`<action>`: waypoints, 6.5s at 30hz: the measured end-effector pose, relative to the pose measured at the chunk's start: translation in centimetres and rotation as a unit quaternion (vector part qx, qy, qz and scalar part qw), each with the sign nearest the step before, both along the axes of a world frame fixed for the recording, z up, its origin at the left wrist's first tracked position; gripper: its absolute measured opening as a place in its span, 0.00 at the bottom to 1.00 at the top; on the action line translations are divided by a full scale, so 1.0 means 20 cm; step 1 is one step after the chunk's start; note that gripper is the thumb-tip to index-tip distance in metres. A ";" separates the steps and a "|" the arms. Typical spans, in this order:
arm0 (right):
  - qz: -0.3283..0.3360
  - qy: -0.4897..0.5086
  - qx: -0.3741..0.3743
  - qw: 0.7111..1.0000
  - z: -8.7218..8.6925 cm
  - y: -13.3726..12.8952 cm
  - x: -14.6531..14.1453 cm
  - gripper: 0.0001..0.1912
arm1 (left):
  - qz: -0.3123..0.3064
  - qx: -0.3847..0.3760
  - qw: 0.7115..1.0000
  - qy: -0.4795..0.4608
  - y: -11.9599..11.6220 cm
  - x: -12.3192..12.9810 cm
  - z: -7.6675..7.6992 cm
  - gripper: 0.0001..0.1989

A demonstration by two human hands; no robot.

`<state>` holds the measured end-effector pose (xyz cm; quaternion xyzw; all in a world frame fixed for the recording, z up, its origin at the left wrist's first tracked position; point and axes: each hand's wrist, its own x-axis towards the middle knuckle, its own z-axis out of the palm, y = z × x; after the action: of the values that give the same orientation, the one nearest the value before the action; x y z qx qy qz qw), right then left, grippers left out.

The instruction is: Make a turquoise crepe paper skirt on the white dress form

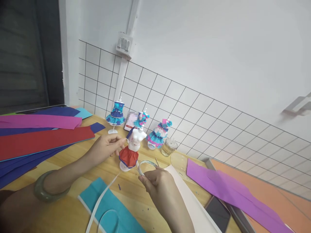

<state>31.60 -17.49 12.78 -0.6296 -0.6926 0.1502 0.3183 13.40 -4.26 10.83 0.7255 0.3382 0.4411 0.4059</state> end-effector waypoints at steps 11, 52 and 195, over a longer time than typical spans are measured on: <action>0.013 -0.013 -0.025 1.000 0.04 0.01 -0.07 0.16 | -0.090 0.026 0.995 -0.037 0.13 0.12 -0.21 0.24; -0.150 0.042 0.043 0.987 0.02 0.02 -0.08 0.18 | -0.211 -0.042 0.973 -0.082 -0.13 0.09 -0.01 0.21; 0.031 0.240 -0.031 0.970 0.07 -0.03 -0.06 0.15 | -0.450 -0.228 0.844 -0.182 -0.13 0.03 -0.01 0.20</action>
<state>30.47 -18.18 14.16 -0.5626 -0.6101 0.3286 0.4508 13.93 -6.82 10.69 0.5914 -0.0144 0.2444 0.7683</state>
